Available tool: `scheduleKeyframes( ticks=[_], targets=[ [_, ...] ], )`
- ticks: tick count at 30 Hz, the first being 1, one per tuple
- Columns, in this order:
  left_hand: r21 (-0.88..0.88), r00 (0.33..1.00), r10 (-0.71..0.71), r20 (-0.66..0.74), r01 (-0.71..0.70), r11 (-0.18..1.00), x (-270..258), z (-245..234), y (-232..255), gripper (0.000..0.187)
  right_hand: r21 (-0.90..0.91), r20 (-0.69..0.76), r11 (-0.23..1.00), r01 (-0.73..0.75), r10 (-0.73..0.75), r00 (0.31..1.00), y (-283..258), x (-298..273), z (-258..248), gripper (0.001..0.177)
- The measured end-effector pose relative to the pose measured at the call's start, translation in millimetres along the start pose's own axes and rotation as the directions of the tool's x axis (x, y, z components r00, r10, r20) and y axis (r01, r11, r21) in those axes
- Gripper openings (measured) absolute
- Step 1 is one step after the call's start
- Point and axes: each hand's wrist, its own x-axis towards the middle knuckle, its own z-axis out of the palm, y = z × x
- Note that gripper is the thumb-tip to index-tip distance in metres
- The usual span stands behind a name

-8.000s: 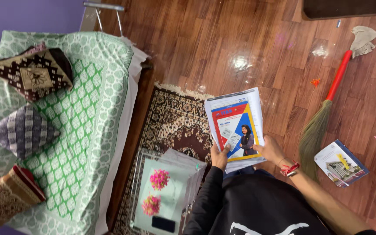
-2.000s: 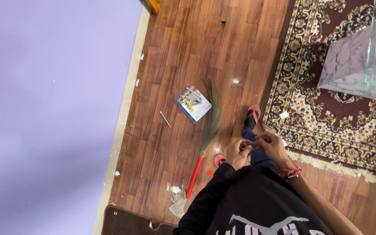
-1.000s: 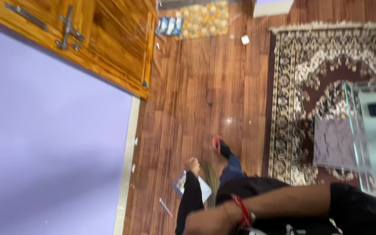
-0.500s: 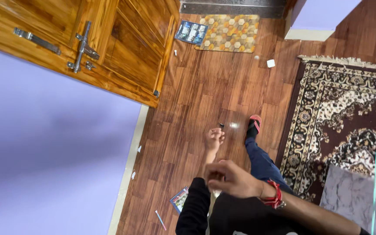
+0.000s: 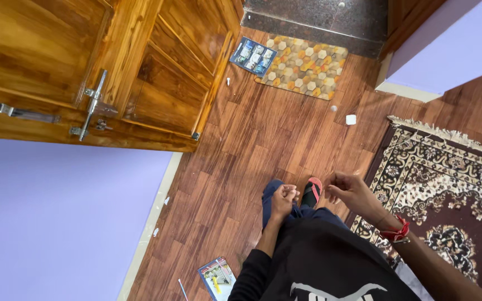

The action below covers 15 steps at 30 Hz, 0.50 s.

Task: The person gathers several brochures and papers from the floor, stacks them together, and places the stack onto a desk.

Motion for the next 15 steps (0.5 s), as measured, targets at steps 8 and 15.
scheduleKeyframes(
  ticks=[8,15],
  targets=[
    [0.004,0.998,-0.069,0.012,0.069,0.998,141.8,21.2,63.7,0.016,0.075,0.025,0.991,0.114,-0.116,0.993,-74.1,144.7,-27.4,0.011],
    [-0.146,0.945,0.326,0.027,-0.319,0.937,340.4,42.5,198.1,0.013,0.066,0.054,0.995,0.078,-0.082,0.995,-167.4,279.2,-62.8,0.01]
  ],
)
